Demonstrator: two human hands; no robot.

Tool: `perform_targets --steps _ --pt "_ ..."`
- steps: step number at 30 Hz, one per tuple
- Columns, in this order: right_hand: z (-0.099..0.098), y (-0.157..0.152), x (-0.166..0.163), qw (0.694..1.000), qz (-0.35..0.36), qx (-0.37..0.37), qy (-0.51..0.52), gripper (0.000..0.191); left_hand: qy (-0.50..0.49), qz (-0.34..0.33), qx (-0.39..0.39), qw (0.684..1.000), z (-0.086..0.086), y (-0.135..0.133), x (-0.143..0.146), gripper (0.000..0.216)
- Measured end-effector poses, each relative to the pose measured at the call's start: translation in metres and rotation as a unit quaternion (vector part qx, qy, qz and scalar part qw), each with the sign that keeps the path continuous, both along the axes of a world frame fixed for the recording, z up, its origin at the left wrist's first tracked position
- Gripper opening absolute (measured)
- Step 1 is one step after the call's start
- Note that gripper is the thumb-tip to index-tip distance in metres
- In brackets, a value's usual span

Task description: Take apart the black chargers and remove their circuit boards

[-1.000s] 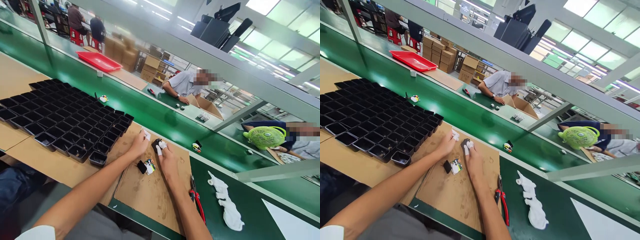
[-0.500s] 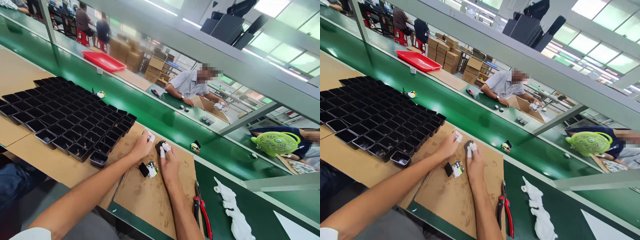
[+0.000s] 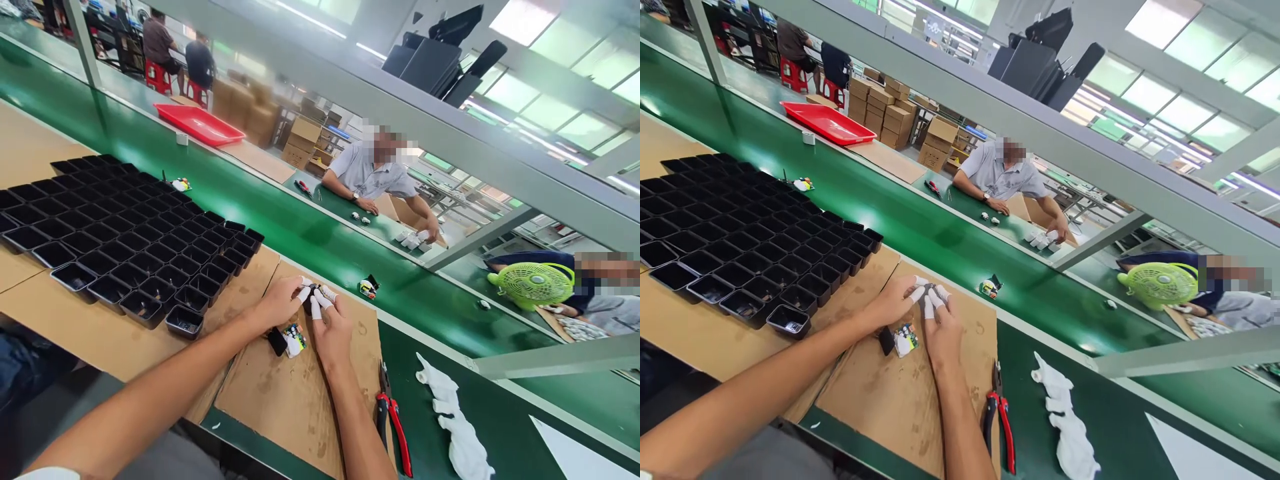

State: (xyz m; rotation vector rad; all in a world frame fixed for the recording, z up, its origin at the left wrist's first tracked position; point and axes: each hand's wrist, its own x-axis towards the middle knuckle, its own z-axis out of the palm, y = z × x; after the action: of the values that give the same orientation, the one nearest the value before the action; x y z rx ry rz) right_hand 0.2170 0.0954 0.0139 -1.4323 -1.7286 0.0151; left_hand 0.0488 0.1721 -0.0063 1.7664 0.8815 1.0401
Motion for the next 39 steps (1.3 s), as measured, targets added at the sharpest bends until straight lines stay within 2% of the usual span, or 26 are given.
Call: perform_targets --steps 8,16,22,27,31,34,36,39 --pt "0.008 0.008 -0.002 0.997 0.019 -0.002 0.069 0.021 -0.036 -0.017 -0.062 0.997 -0.003 0.010 0.003 0.031" --pt "0.017 -0.002 0.000 1.000 0.022 -0.023 0.001 0.019 -0.052 0.000 -0.097 0.994 -0.003 0.008 0.005 0.032" --pt "0.019 -0.007 -0.005 1.000 0.009 0.005 -0.014 0.029 -0.085 0.064 -0.106 0.989 -0.005 0.011 0.005 0.032" --pt "0.011 -0.003 -0.012 0.998 0.014 -0.053 0.012 0.020 -0.107 0.125 -0.133 0.977 -0.018 0.019 0.002 0.035" --pt "0.012 -0.001 -0.017 0.994 0.011 -0.076 0.076 0.020 -0.112 0.128 -0.142 0.975 -0.020 0.020 0.002 0.037" --pt "0.011 0.003 -0.016 0.984 0.006 -0.069 0.165 0.024 -0.118 0.123 -0.136 0.976 -0.020 0.020 0.003 0.037" --pt "0.011 0.007 -0.010 0.966 -0.008 -0.055 0.252 0.032 -0.121 0.120 -0.131 0.977 -0.022 0.021 0.004 0.038" --pt "0.016 0.007 0.001 0.917 -0.028 -0.034 0.397 0.042 -0.124 0.113 -0.129 0.977 -0.028 0.023 0.005 0.038"
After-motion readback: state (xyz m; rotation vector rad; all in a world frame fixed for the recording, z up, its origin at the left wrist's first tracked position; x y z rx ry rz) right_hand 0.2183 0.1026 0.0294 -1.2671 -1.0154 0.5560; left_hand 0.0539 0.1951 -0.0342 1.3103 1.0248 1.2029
